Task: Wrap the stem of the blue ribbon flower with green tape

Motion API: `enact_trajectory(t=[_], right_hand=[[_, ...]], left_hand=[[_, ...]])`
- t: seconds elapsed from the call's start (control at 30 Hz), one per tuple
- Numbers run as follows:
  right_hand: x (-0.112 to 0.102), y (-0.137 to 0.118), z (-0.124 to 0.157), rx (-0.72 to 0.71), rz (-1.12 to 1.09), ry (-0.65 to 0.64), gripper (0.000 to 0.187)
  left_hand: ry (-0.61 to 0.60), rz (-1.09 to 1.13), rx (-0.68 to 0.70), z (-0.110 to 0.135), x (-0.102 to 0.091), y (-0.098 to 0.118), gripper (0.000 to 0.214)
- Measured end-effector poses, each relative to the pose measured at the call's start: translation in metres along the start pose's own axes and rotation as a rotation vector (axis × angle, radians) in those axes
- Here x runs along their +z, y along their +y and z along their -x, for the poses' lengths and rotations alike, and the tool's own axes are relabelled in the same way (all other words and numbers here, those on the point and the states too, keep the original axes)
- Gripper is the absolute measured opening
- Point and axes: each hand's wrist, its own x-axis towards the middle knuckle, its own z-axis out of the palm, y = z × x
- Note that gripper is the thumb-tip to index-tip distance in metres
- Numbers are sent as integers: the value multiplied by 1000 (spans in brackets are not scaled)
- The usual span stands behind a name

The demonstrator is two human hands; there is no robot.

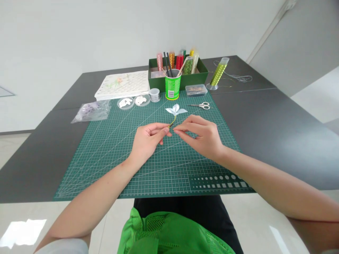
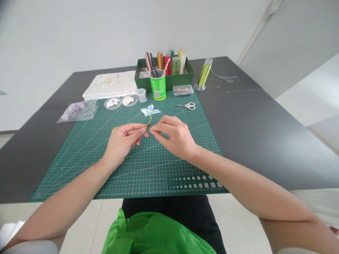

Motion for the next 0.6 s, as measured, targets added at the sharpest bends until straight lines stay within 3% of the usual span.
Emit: enact_trajectory(t=[0.13, 0.3, 0.37, 0.6], right_hand=[[-3, 2, 0, -167, 229, 64, 22], [-7, 1, -2, -304, 318, 106, 21], [-7, 1, -2, -278, 314, 99, 21], [-5, 8, -6, 18, 96, 31, 13]], left_hand=[[-31, 1, -27, 1, 1, 1, 27], [-21, 17, -32, 1, 1, 1, 26], [-5, 16, -22, 1, 1, 0, 26], [41, -13, 5, -1, -2, 1, 29]])
